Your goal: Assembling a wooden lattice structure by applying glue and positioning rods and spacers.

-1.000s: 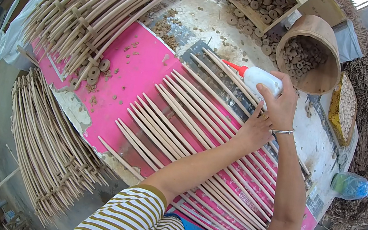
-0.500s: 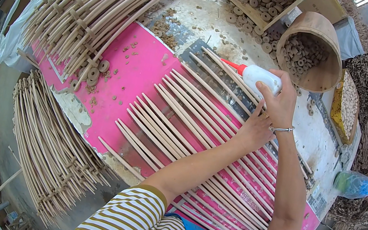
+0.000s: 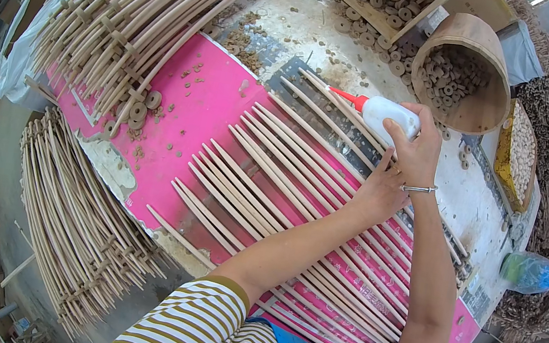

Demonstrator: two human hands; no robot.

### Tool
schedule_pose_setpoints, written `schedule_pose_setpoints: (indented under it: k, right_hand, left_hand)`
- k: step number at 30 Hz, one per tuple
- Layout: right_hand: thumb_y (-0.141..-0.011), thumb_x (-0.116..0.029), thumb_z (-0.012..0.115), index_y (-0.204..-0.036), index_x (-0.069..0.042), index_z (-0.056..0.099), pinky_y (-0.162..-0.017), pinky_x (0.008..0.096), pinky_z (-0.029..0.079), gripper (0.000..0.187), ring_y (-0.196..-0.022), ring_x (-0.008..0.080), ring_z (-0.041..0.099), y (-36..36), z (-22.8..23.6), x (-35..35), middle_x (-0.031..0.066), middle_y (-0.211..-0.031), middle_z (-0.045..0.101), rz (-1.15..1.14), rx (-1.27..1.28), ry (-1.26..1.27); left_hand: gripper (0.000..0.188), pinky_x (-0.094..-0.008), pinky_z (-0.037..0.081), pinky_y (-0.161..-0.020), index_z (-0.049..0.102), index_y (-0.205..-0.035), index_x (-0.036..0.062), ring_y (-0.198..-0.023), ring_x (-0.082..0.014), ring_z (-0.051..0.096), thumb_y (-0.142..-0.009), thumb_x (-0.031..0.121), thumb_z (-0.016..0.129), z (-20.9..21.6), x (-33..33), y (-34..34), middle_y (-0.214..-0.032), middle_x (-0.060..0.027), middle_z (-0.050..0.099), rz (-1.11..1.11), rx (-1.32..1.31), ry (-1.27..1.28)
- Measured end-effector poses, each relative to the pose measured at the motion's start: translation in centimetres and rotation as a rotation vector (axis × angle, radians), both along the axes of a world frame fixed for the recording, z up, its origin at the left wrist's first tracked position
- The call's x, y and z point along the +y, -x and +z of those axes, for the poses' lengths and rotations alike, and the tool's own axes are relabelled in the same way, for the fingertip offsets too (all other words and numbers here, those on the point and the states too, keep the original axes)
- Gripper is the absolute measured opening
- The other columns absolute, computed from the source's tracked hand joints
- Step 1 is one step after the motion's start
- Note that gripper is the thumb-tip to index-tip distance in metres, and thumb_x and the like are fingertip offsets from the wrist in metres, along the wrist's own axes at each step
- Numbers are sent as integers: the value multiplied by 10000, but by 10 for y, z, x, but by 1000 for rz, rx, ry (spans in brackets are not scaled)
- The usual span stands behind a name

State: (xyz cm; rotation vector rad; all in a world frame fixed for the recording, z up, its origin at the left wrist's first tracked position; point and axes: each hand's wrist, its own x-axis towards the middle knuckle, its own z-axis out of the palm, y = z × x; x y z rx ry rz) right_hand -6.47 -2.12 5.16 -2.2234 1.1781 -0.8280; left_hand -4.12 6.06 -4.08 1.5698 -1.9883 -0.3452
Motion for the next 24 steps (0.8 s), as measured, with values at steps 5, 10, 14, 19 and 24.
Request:
schedule_pose_setpoints:
  k: [5,10,14,19,24]
  right_hand:
    - [-814,-248,856,-1156,-71,684,-793,399,549,421,-886,304,728,5,5,0,147,-977,757,-14,17,15]
    - [-815,-253,853,-1157,-75,681,-794,397,546,422,-884,306,727,2,11,6,138,-967,756,9,-34,11]
    - [-817,-253,853,-1159,-75,677,-791,395,544,424,-886,304,727,-1,9,8,137,-964,755,6,19,15]
    - [-816,-253,855,-1148,-82,673,-787,398,546,416,-880,305,730,0,7,8,138,-958,750,19,22,21]
    - [-814,-254,858,-1138,-81,674,-781,393,548,411,-876,301,736,-3,7,9,129,-965,751,21,23,22]
  left_hand:
    - [525,-597,119,-1311,570,-1501,139,-1505,-262,415,-1059,419,535,3,1,0,-1521,-61,572,-21,-8,1]
    - [539,-586,98,-1311,550,-1516,133,-1510,-250,411,-1063,423,509,0,1,2,-1518,-55,580,32,-18,5]
    - [535,-581,79,-1312,537,-1524,137,-1522,-244,393,-1069,413,485,-3,-3,3,-1536,-53,570,18,-60,-21]
    - [539,-552,53,-1319,521,-1531,135,-1549,-224,344,-1069,407,476,-6,-3,5,-1559,-49,552,45,10,49]
    - [542,-543,52,-1319,519,-1532,134,-1550,-221,342,-1070,415,473,-9,-3,5,-1561,-53,548,33,67,21]
